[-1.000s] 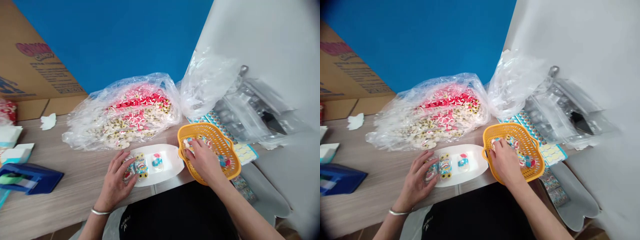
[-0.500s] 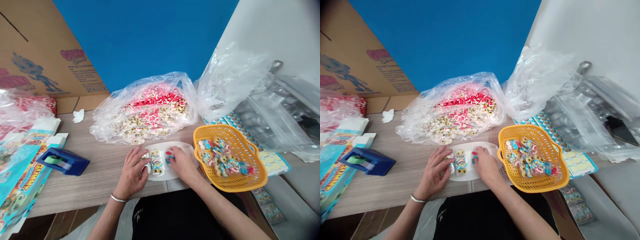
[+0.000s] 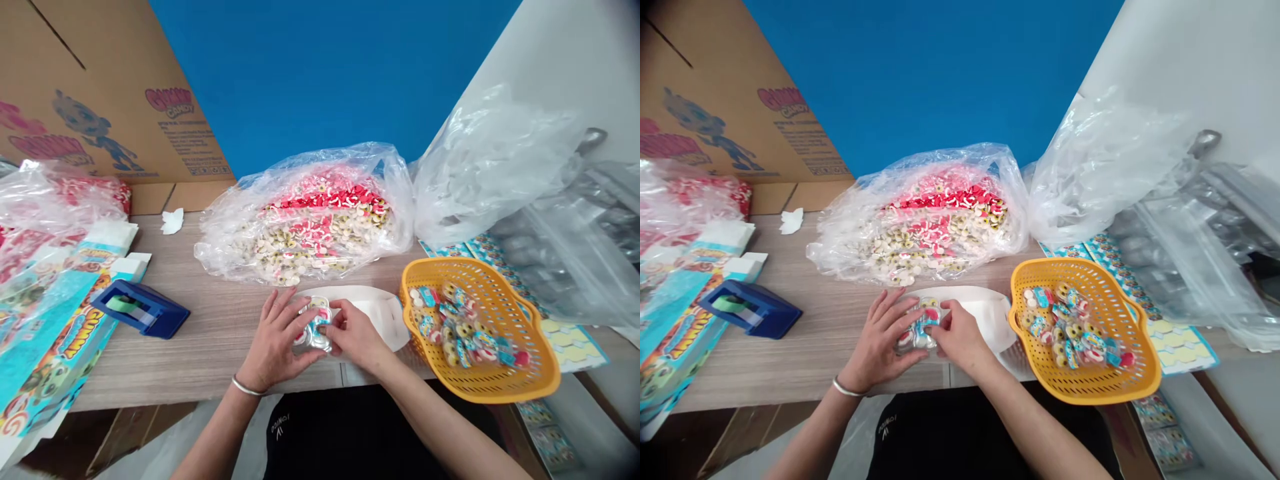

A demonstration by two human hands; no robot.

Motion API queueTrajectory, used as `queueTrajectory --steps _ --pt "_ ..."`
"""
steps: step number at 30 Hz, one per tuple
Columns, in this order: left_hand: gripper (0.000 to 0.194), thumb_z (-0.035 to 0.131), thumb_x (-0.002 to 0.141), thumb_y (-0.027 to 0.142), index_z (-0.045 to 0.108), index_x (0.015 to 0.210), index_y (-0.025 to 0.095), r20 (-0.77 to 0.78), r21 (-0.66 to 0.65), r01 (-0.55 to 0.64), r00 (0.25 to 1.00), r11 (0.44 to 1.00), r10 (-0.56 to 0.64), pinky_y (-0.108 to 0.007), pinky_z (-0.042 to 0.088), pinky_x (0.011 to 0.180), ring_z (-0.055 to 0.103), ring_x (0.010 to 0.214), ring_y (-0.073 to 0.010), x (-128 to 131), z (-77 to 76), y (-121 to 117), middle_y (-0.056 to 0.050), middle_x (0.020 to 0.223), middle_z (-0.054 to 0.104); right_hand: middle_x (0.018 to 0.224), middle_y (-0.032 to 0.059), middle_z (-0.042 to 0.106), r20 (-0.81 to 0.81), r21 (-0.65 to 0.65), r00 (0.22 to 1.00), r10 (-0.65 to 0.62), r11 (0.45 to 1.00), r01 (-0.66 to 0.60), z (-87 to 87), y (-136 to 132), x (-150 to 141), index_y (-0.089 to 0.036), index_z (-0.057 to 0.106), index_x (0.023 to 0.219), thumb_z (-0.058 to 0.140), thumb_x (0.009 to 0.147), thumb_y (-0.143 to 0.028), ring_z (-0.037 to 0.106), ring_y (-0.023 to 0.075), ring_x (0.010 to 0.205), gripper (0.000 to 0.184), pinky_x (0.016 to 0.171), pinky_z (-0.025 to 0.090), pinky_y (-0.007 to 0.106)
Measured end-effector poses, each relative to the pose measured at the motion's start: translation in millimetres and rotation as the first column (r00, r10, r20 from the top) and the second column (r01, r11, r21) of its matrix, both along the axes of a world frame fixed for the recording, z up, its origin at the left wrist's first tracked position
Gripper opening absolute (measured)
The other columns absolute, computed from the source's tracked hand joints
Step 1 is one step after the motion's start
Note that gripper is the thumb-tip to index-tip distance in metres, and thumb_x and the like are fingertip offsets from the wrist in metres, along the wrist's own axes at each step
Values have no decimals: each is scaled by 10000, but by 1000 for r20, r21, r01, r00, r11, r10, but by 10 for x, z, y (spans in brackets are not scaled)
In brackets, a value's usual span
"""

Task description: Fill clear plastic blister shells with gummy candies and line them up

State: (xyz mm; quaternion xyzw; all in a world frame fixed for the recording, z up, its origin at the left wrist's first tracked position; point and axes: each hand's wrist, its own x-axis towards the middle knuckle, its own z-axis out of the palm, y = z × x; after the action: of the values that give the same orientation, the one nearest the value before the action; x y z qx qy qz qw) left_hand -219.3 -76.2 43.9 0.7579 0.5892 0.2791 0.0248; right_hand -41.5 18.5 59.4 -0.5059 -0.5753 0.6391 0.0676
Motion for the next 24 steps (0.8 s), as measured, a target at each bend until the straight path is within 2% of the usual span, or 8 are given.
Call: queueTrajectory --steps 4,11,13,15,17,20,22,24 --pt "498 698 840 437 608 1294 253 -19 -50 -4 1000 999 3 -628 199 1210 359 1456 -356 9 30 4 -91 1366 629 711 -20 585 9 27 1000 -7 1000 7 -46 76 25 -164 595 1135 522 932 -357 584 124 509 289 472 495 244" --pt "475 698 841 333 597 1295 236 24 -42 2 1000 999 -1 -591 323 1176 418 1415 -337 -2 5 41 -104 1358 627 881 56 702 32 115 999 11 993 -14 -116 64 -154 -166 609 1231 447 948 -245 640 156 630 336 527 529 261" --pt "478 691 838 271 588 1304 253 26 -19 3 1000 1000 -3 -587 348 1163 435 1403 -331 -21 -23 51 -100 1349 630 930 84 726 87 260 995 41 964 -62 19 20 -146 -144 629 1208 483 940 -236 677 183 753 318 676 552 297" --pt "494 697 829 255 585 1310 269 21 -2 12 1000 1000 -12 -595 374 1143 442 1396 -338 -42 -62 65 -98 1346 629 1001 94 733 131 439 988 80 889 -130 252 4 -25 -151 648 1187 534 925 -225 682 201 889 295 815 525 313" --pt "501 712 819 258 591 1305 277 18 5 12 1000 1000 -12 -606 392 1124 435 1400 -352 -57 -101 78 -100 1353 623 1046 72 728 141 555 986 94 817 -157 531 53 218 -196 663 1160 546 942 -256 672 189 923 255 817 501 287" --pt "506 727 807 267 601 1297 282 21 13 6 1000 1000 -6 -618 398 1115 414 1417 -368 -65 -137 83 -96 1364 619 911 40 723 218 674 975 -32 728 -127 830 288 742 -214 679 956 504 979 -288 655 172 834 191 767 470 271" --pt "507 730 804 268 603 1295 287 17 11 2 1000 1000 -2 -619 399 1115 404 1426 -371 -66 -146 79 -93 1373 614 906 55 724 457 659 881 -122 712 -243 843 500 1083 -202 669 932 524 946 -232 660 197 841 149 768 452 294" --pt "506 733 802 268 603 1291 285 11 9 0 1000 1000 0 -616 402 1111 396 1431 -374 -68 -150 75 -95 1379 610 985 106 724 737 471 674 -55 757 -453 716 664 1321 -175 669 931 588 896 -209 673 248 908 95 805 441 330"
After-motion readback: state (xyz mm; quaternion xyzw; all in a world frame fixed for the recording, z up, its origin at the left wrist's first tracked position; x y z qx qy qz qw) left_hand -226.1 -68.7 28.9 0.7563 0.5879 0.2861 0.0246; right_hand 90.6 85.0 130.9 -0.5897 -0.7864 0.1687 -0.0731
